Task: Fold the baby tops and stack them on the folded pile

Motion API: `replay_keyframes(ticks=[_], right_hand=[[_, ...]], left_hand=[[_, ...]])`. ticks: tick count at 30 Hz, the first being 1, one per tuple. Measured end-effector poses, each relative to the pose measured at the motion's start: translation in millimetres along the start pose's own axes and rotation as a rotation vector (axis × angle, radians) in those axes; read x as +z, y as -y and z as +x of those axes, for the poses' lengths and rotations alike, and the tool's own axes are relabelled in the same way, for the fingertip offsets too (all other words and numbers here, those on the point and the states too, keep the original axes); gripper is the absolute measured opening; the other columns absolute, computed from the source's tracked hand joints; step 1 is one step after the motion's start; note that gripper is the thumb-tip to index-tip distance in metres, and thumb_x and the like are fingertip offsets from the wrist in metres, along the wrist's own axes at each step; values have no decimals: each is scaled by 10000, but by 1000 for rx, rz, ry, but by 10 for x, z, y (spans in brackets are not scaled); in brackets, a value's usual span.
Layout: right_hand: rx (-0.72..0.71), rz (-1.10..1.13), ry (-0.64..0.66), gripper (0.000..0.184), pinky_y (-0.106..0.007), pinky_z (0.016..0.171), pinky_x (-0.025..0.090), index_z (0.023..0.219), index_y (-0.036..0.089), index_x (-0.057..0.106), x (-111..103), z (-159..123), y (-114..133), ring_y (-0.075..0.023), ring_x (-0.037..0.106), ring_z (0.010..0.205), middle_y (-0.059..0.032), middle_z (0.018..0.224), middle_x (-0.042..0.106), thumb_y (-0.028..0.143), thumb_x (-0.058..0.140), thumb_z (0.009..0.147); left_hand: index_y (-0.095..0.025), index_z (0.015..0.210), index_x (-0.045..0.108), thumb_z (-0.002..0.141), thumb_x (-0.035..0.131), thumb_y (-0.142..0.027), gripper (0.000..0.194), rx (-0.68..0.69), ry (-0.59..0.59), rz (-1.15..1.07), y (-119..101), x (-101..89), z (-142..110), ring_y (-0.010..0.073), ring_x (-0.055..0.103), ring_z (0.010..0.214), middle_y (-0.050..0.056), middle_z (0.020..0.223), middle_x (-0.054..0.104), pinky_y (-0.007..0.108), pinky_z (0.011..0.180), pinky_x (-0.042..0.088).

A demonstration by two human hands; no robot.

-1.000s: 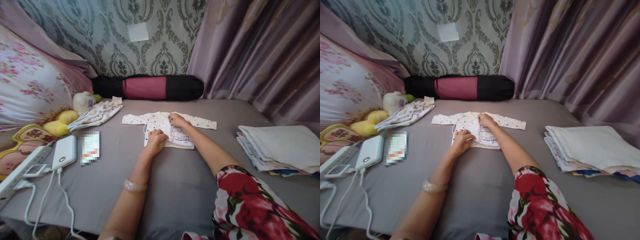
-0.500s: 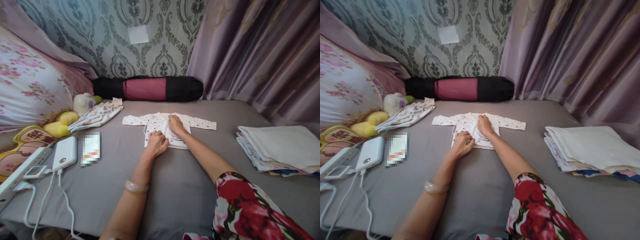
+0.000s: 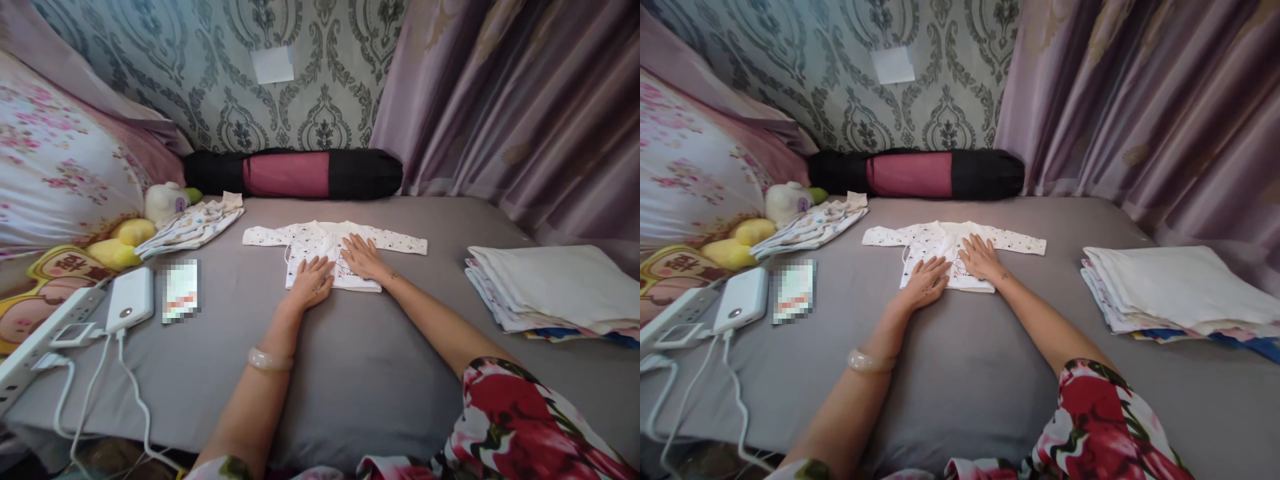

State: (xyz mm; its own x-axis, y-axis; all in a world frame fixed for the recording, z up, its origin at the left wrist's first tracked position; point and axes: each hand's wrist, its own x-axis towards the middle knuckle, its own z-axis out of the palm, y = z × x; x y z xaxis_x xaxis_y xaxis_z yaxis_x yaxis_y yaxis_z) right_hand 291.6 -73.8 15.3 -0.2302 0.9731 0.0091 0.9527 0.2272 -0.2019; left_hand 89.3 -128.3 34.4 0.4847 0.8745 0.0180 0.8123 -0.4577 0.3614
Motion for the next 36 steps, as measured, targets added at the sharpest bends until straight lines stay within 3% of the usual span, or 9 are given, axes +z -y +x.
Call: replay_keyframes(ticks=[11, 19, 22, 26, 28, 31, 36], right_hand=[[-265, 21, 59, 596, -507, 1186, 97, 1507, 228, 324, -66, -544, 55, -256, 137, 1473, -84, 1600, 188, 501, 193, 993], [-277, 30, 103, 597, -503, 1190, 109, 1523, 254, 286, -157, -994, 172, -287, 119, 1473, -65, 1600, 191, 500, 284, 980], [-253, 62, 126, 600, -468, 1185, 171, 1482, 232, 382, -244, -1051, 233, -289, 183, 1461, -71, 1576, 275, 531, 258, 978], [-159, 112, 58, 622, -393, 1172, 219, 1350, 193, 539, -340, -809, 188, -214, 323, 1410, -81, 1483, 443, 446, 86, 1007], [-38, 86, -7, 614, -428, 1192, 141, 1420, 136, 448, -336, -593, 80, -236, 227, 1450, -116, 1536, 351, 458, 133, 1002], [146, 42, -5, 653, -479, 1193, 74, 1501, 95, 290, -275, -272, -137, -259, 101, 1478, -136, 1593, 195, 478, 154, 989], [199, 2, -17, 709, -486, 1190, 68, 1514, 55, 227, -164, 60, -403, -268, 105, 1476, -160, 1595, 164, 501, 131, 971]], left_hand=[[-235, 1293, 563, 896, 491, -385, 431, -46, -89, -46, 76, -39, -52, 224, 414, 1363, 109, 1462, 471, 474, 1176, 187], [-260, 1220, 596, 914, 492, -403, 354, -45, -179, -77, 142, -15, -56, 225, 500, 1277, 65, 1332, 598, 435, 1142, 253], [-239, 1187, 610, 927, 467, -357, 319, -39, -240, -112, 183, -6, -25, 215, 551, 1209, 67, 1257, 644, 388, 1076, 345], [-240, 1146, 629, 914, 468, -311, 292, -147, -364, -104, 234, -23, 1, 235, 565, 1161, 56, 1245, 642, 391, 995, 403], [-238, 1131, 641, 907, 465, -291, 290, -247, -426, -75, 257, -48, 3, 259, 563, 1142, 64, 1227, 642, 403, 961, 414], [-216, 1132, 655, 902, 450, -279, 315, -421, -484, -46, 307, -106, 5, 288, 566, 1097, 101, 1171, 653, 416, 932, 423], [-176, 1109, 685, 883, 455, -266, 335, -680, -526, -57, 447, -181, -4, 327, 549, 1074, 153, 1115, 648, 461, 919, 422]])
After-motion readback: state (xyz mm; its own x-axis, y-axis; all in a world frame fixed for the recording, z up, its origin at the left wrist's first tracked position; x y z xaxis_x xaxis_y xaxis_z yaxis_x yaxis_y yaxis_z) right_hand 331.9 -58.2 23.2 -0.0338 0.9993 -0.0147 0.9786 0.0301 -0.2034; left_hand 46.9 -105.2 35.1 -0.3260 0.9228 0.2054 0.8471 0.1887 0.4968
